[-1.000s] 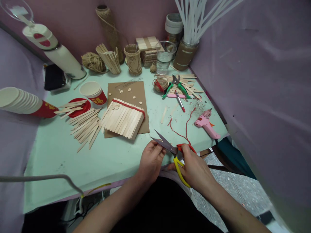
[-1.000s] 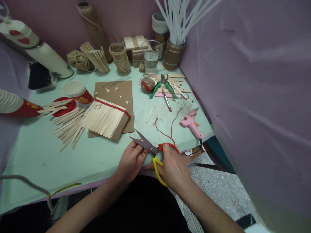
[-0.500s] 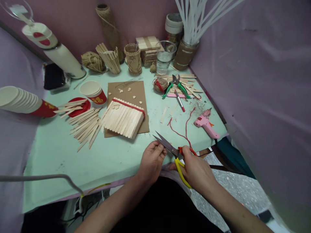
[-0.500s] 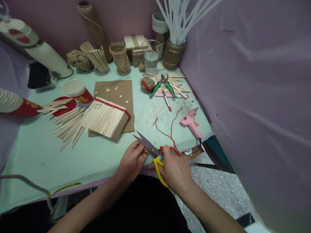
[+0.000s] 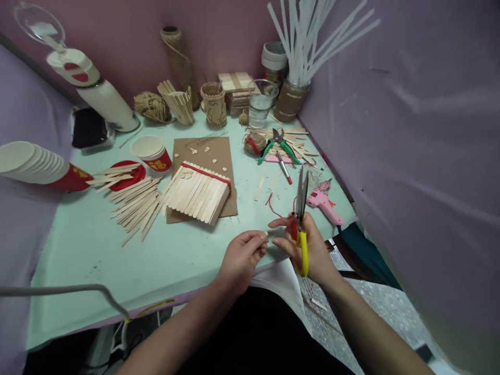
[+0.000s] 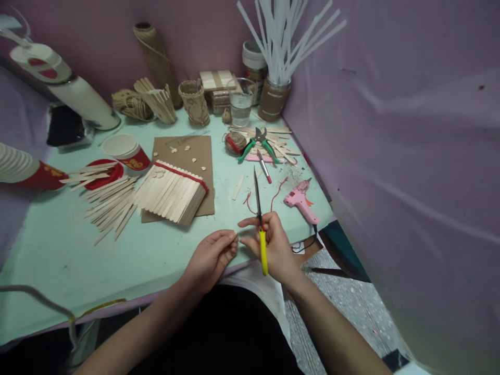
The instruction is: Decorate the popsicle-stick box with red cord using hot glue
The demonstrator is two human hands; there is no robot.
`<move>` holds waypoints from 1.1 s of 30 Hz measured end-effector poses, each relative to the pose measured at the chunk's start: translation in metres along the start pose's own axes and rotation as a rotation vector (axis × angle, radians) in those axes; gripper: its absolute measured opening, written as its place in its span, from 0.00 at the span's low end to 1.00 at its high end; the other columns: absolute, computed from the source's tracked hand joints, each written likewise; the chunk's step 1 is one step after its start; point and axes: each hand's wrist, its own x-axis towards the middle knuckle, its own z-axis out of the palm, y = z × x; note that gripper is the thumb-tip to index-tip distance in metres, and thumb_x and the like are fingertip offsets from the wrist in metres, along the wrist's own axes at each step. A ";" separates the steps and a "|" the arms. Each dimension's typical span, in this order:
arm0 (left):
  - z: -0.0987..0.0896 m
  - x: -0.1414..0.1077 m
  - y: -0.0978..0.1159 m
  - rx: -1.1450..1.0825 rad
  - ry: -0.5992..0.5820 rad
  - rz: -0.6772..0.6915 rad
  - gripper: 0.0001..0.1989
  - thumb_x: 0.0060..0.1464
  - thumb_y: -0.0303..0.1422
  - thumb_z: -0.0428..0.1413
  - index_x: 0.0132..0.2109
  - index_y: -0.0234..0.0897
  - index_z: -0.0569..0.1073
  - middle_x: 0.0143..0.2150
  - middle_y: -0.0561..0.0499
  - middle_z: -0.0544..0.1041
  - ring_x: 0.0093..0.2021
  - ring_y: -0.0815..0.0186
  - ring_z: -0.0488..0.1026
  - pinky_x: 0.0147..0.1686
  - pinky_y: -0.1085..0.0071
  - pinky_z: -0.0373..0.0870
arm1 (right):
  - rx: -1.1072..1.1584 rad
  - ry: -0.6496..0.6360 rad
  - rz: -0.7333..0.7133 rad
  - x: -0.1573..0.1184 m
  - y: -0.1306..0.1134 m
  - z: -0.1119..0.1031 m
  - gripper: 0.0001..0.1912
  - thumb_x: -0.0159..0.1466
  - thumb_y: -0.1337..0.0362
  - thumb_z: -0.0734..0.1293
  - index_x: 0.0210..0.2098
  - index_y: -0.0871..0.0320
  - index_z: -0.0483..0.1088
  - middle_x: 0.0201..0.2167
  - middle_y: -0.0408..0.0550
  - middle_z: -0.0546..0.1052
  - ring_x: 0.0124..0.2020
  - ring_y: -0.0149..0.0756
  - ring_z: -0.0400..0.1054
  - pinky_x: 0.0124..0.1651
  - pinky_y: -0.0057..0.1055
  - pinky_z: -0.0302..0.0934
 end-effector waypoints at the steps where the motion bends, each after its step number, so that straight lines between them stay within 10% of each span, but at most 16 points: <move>1: -0.001 -0.001 0.000 0.007 0.004 -0.008 0.14 0.37 0.37 0.70 0.28 0.31 0.78 0.25 0.52 0.72 0.29 0.73 0.65 0.33 0.76 0.64 | 0.016 -0.008 -0.021 0.000 0.000 0.004 0.21 0.58 0.56 0.72 0.36 0.51 0.54 0.37 0.41 0.75 0.21 0.24 0.52 0.23 0.24 0.50; 33: -0.028 -0.006 0.003 -0.259 -0.192 -0.227 0.15 0.37 0.31 0.72 0.29 0.26 0.76 0.24 0.52 0.68 0.24 0.78 0.62 0.22 0.84 0.56 | 0.017 -0.025 -0.082 -0.002 0.030 0.027 0.23 0.57 0.58 0.74 0.44 0.52 0.58 0.35 0.44 0.75 0.28 0.31 0.66 0.30 0.28 0.62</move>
